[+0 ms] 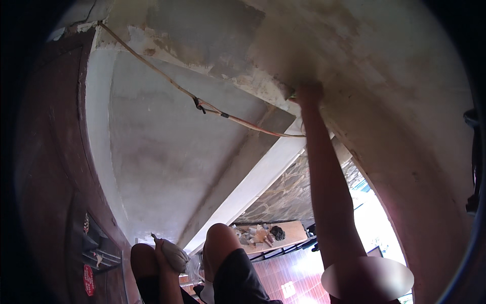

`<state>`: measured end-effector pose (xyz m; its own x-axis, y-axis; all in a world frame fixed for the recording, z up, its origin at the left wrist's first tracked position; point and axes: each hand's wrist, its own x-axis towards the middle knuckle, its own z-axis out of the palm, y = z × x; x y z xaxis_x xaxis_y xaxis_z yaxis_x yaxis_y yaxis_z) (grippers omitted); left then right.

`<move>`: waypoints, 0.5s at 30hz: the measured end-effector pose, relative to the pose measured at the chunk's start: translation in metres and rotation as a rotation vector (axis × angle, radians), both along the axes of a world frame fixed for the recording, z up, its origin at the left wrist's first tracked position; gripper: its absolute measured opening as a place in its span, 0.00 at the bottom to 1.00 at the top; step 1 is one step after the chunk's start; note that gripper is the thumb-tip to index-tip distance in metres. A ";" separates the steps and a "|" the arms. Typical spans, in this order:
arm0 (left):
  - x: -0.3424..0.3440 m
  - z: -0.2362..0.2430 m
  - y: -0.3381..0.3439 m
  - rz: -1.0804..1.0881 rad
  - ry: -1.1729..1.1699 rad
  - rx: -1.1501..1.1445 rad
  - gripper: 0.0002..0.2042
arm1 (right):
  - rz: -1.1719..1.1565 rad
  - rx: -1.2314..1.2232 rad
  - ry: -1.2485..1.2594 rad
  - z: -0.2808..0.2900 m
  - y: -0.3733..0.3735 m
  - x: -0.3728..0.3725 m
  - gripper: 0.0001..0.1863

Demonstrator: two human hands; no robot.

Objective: The person applies a bead of sealant from a caulking gun onto a ceiling surface and then smooths it with a green plastic scraper. The person repeatedly reloads the scraper with sealant and continues smoothing the bead along the ceiling.

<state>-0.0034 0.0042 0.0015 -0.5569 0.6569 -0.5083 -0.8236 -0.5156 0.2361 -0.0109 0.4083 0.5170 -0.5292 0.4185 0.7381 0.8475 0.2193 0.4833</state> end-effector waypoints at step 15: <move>0.014 0.022 -0.003 -0.024 0.017 0.211 0.13 | 0.633 -0.560 0.598 -0.005 -0.182 -0.159 0.39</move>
<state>0.0103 0.0016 0.0236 -0.5473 0.7609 -0.3486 -0.8330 -0.5358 0.1383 -0.1703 0.2268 0.5125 -0.3825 0.5555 0.7383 0.5668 0.7721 -0.2873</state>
